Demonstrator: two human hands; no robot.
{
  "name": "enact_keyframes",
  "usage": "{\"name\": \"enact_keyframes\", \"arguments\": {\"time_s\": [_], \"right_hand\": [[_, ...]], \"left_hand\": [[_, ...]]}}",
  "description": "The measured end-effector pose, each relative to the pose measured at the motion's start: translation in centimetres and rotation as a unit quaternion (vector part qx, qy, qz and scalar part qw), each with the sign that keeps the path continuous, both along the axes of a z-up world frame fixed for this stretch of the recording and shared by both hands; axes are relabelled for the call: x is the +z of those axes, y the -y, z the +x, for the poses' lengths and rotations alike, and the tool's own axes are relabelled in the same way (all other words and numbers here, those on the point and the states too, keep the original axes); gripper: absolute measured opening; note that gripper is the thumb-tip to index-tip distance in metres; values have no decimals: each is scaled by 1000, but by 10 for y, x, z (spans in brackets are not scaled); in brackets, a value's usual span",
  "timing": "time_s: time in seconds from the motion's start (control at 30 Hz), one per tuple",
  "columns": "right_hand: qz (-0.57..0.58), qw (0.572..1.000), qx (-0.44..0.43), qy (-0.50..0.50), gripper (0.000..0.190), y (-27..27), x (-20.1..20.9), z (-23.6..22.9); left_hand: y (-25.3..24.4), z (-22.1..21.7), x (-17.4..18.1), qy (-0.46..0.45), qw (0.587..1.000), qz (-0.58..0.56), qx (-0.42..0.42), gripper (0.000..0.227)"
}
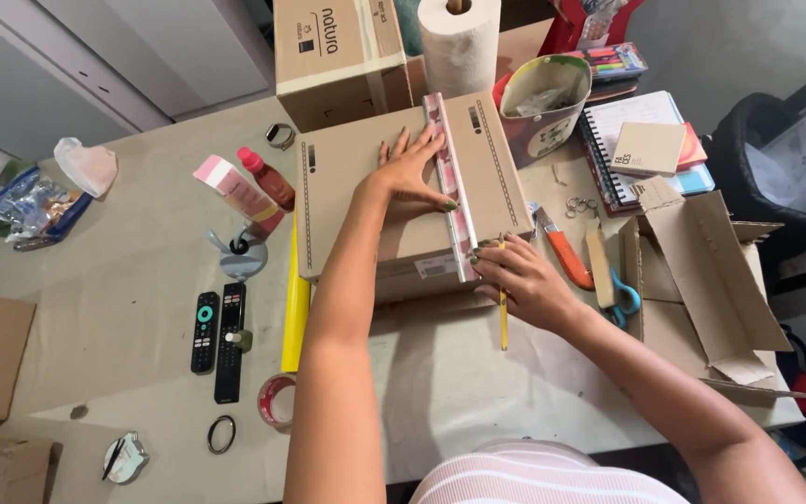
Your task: Measuring, marking, and taping a cardboard box for assembly
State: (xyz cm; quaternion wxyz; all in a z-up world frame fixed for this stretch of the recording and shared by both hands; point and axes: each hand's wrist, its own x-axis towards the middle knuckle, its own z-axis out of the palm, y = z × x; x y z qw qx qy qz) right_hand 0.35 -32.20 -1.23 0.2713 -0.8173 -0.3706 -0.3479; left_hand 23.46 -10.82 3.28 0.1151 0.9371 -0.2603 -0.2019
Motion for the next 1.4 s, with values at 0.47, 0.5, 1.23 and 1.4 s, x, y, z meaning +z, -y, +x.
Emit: {"name": "enact_keyframes", "arguments": {"time_s": [0.47,0.5,1.23,1.4], "right_hand": [[228,961,-57,-144,21,43,34,116],[262,953,-70,-135,11,37,46,131],[471,812,-120,-323,17,26,57,154],[508,783,-90,-347,19,34,59,148]], "left_hand": [[6,-9,15,-20,999,32,4,145],[6,-10,17,-19,999,35,2,144],[9,-19,23,-15,999,31,11,145],[9,-14,16,-17,999,24,12,147]]}}
